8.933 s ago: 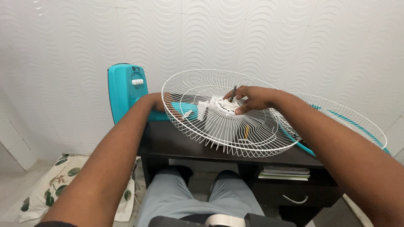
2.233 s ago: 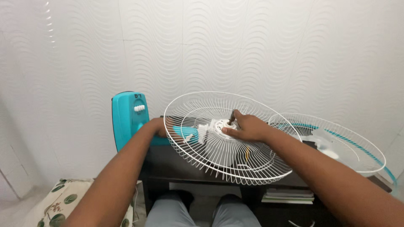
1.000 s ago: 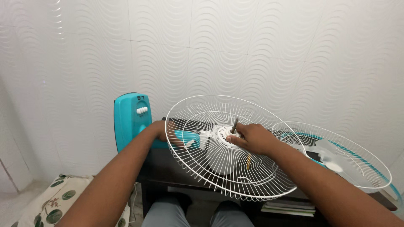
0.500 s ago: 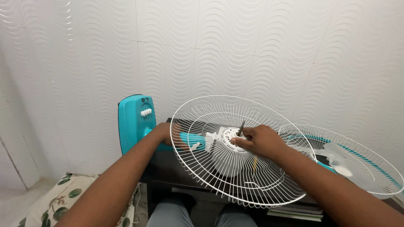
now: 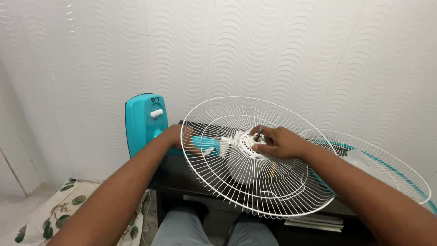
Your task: The person assembles a table fan by attaching the motor housing to the stand, mounting the front grill, inserting the fan blades, and securing the assembly with a central cap. The person uses a screwdriver to tighten components during the process.
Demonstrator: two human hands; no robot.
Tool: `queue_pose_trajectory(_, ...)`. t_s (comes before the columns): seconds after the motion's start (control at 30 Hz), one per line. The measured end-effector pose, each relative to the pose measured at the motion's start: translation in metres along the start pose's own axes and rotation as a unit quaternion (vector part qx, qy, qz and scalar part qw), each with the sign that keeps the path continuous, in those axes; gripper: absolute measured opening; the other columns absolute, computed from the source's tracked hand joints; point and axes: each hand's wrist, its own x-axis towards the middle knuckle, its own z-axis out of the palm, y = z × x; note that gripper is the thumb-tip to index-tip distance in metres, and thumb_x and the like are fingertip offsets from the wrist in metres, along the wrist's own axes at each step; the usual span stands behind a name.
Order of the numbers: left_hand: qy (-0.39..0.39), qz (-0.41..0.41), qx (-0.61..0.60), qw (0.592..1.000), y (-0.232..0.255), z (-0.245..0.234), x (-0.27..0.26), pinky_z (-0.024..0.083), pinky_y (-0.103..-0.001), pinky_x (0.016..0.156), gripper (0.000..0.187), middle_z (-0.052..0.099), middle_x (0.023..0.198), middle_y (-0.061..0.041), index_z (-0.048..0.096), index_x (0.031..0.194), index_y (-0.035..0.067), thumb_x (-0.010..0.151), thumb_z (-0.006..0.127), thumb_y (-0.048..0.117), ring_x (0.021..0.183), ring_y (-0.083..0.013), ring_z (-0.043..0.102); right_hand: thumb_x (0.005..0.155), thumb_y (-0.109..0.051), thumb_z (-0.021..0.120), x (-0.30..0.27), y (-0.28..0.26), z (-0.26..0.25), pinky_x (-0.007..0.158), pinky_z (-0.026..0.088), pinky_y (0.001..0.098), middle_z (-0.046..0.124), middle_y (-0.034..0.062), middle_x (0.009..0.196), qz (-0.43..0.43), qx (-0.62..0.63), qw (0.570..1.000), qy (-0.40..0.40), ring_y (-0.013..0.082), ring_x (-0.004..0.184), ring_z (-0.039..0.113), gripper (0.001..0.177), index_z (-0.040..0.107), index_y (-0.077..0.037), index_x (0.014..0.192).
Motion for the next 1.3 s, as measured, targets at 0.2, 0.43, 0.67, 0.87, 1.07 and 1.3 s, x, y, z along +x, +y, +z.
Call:
queue_pose_trajectory(0.2, 0.005, -0.001, -0.012, 1.0, -0.003, -0.001, 0.0, 0.057, -0.044, 0.09, 0.078, 0.076, 0.115, -0.01, 0.077, 0.114, 0.02, 0.063, 0.072, 0.079, 0.106, -0.0305, 0.072, 0.073, -0.053, 0.082, 0.025, 0.002, -0.008, 0.062, 0.051, 0.0365, 0.07, 0.0041, 0.077, -0.062, 0.019, 0.997, 0.029, 0.0189, 0.071, 0.067, 0.054, 0.072, -0.015, 0.11)
queue_pose_trajectory(0.43, 0.024, -0.026, 0.003, 0.999, 0.0, 0.0, -0.003, 0.055, -0.044, 0.093, 0.081, 0.074, 0.119, -0.011, 0.076, 0.114, 0.018, 0.063, 0.075, 0.08, 0.11, -0.0325, 0.069, 0.072, -0.045, 0.083, 0.018, -0.01, -0.016, 0.082, 0.061, 0.0378, 0.07, 0.0057, 0.112, -0.074, 0.067, 0.995, 0.007, 0.0231, 0.098, 0.073, 0.048, 0.079, -0.018, 0.112)
queue_pose_trajectory(0.67, 0.006, -0.084, 0.016, 0.996, 0.005, -0.002, -0.007, 0.058, -0.044, 0.091, 0.09, 0.076, 0.117, -0.014, 0.078, 0.111, 0.011, 0.059, 0.074, 0.084, 0.108, -0.0324, 0.072, 0.07, -0.043, 0.087, 0.015, -0.019, -0.015, 0.082, 0.061, 0.0379, 0.077, 0.0113, 0.103, -0.003, 0.062, 0.998, 0.023, 0.0246, 0.094, 0.075, 0.048, 0.08, -0.014, 0.108)
queue_pose_trajectory(0.87, 0.019, -0.053, -0.014, 0.998, 0.004, -0.005, -0.006, 0.057, -0.045, 0.089, 0.085, 0.074, 0.114, -0.014, 0.077, 0.11, 0.015, 0.057, 0.077, 0.08, 0.105, -0.0353, 0.07, 0.071, -0.046, 0.087, 0.014, -0.02, -0.006, 0.069, 0.063, 0.0366, 0.079, 0.0131, 0.093, 0.034, 0.051, 0.996, 0.058, 0.0253, 0.078, 0.078, 0.051, 0.08, -0.007, 0.103)
queue_pose_trajectory(1.07, 0.042, -0.049, 0.009, 0.998, 0.004, -0.001, -0.009, 0.059, -0.045, 0.086, 0.077, 0.076, 0.112, -0.014, 0.078, 0.109, 0.014, 0.066, 0.072, 0.077, 0.103, -0.0354, 0.073, 0.073, -0.05, 0.084, 0.013, -0.027, 0.003, 0.066, 0.061, 0.0344, 0.078, 0.0125, 0.088, 0.08, 0.051, 0.991, 0.089, 0.0238, 0.075, 0.077, 0.053, 0.079, -0.008, 0.105)
queue_pose_trajectory(1.3, 0.022, -0.044, 0.017, 0.999, 0.002, 0.001, -0.005, 0.058, -0.045, 0.088, 0.08, 0.075, 0.115, -0.012, 0.078, 0.111, 0.015, 0.064, 0.073, 0.08, 0.106, -0.0335, 0.071, 0.077, -0.057, 0.077, 0.011, -0.02, 0.016, 0.082, 0.062, 0.0413, 0.077, 0.0166, 0.108, 0.114, 0.021, 0.991, 0.066, 0.0281, 0.095, 0.076, 0.063, 0.075, -0.01, 0.119)
